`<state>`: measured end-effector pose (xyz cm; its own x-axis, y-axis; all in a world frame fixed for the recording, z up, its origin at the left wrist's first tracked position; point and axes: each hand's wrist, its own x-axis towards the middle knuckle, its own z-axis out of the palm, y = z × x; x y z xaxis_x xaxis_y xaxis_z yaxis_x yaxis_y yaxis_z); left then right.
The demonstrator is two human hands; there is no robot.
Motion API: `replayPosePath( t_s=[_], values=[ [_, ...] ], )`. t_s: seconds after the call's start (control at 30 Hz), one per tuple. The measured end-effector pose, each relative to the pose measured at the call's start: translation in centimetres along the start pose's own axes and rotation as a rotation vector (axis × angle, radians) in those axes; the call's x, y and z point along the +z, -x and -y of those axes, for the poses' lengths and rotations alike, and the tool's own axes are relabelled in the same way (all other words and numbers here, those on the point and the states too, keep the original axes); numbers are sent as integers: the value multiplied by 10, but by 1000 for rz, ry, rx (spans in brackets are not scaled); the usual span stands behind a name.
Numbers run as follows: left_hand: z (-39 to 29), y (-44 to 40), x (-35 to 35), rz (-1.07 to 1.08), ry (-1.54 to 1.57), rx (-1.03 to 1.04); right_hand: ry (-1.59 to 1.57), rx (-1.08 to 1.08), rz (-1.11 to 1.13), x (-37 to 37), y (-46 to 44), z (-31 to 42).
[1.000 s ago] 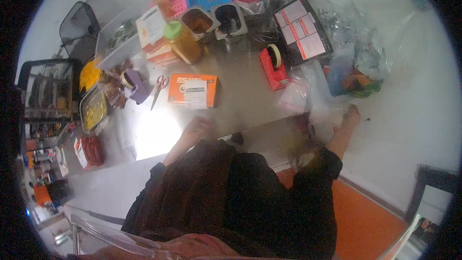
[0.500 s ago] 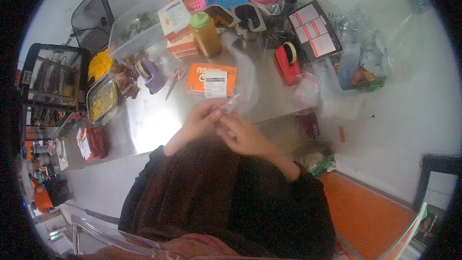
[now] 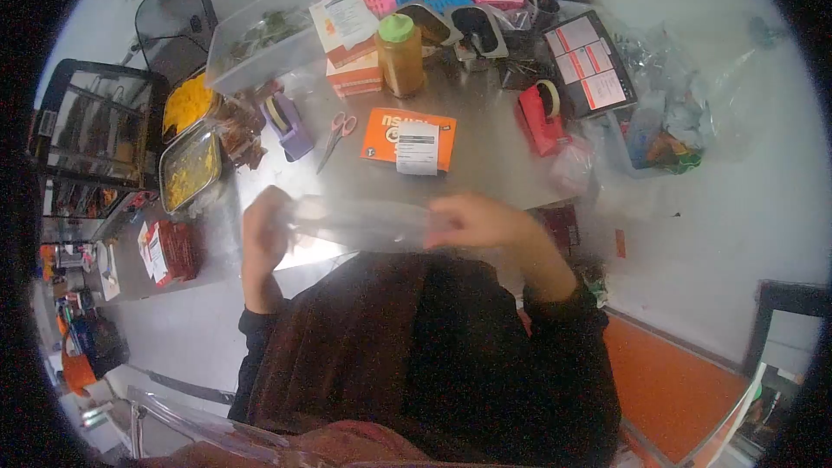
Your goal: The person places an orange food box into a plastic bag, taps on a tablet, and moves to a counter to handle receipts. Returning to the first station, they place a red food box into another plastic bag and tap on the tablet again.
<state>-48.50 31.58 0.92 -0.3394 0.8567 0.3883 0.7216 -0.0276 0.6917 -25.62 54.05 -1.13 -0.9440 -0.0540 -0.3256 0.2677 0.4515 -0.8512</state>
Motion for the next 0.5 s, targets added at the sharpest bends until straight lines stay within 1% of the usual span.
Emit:
replayPosePath(
  t_s=[0.07,0.13,0.2,0.23,0.3,0.33,0.37,0.43,0.47,0.5],
  values=[
    [10,11,-7,-76,-41,-105,-286,-106,129,-12,16,-9],
    [31,27,3,-178,141,-286,-1120,-313,-319,9,11,-13],
    [37,37,11,-194,202,-484,-1617,-363,-532,32,1,-8],
    [38,39,12,-198,231,-581,-1706,-314,-501,43,-8,-3],
    [39,39,11,-190,283,-632,-1503,-165,-432,56,-17,-8],
    [39,40,12,-190,310,-659,-1208,-69,-386,63,-23,-21],
    [39,39,12,-180,178,-586,-914,24,-332,67,-25,-32],
    [46,34,11,-149,-86,-428,-893,78,-358,71,-35,-51],
    [55,30,24,-370,-328,-244,-881,102,-373,72,-38,-56],
    [44,24,33,-411,-508,-183,-933,93,-428,75,-41,-51]
  ],
)
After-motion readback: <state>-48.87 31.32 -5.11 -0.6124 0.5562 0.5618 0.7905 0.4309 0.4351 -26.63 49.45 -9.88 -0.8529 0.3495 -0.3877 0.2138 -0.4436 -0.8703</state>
